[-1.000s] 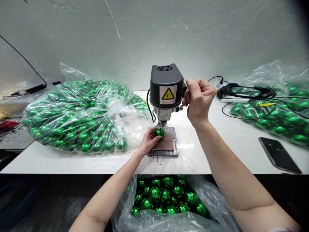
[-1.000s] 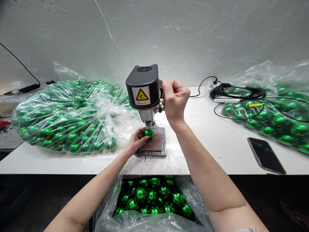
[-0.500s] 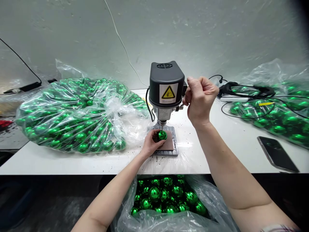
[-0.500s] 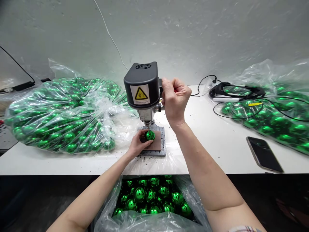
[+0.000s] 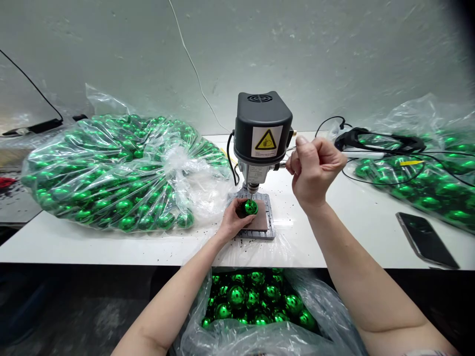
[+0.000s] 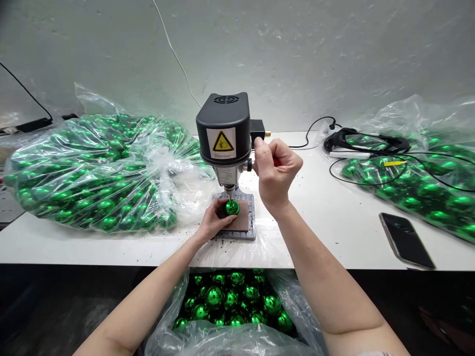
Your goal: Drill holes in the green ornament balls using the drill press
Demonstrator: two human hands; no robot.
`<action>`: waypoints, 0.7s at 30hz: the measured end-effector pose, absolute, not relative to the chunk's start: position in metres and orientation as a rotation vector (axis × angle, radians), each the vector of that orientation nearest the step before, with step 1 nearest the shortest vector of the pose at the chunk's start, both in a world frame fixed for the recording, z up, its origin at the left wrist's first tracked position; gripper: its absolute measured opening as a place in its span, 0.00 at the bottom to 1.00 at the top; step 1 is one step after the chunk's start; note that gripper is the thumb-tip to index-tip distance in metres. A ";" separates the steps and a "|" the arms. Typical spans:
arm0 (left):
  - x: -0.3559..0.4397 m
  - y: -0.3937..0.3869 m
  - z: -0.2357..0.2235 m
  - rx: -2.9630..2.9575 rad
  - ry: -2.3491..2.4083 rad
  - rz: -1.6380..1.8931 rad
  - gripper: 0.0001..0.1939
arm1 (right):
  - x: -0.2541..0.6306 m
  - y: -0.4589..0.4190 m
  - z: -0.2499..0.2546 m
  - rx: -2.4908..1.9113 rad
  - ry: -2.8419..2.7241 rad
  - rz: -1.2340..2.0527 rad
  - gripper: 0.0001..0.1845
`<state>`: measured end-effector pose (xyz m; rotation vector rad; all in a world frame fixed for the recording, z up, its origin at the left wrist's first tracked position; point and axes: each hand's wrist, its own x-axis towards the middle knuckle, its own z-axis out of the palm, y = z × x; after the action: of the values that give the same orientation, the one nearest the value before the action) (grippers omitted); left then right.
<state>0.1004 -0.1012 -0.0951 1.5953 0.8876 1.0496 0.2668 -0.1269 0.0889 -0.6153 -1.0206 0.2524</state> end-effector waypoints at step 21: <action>0.102 -0.106 -0.094 1.561 0.905 1.073 0.27 | 0.275 -0.135 0.030 -0.357 -1.357 -0.035 0.23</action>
<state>0.1020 -0.1060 -0.0937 1.5609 0.9052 1.0730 0.2749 -0.1349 0.0305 -0.3574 -1.3568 -0.0351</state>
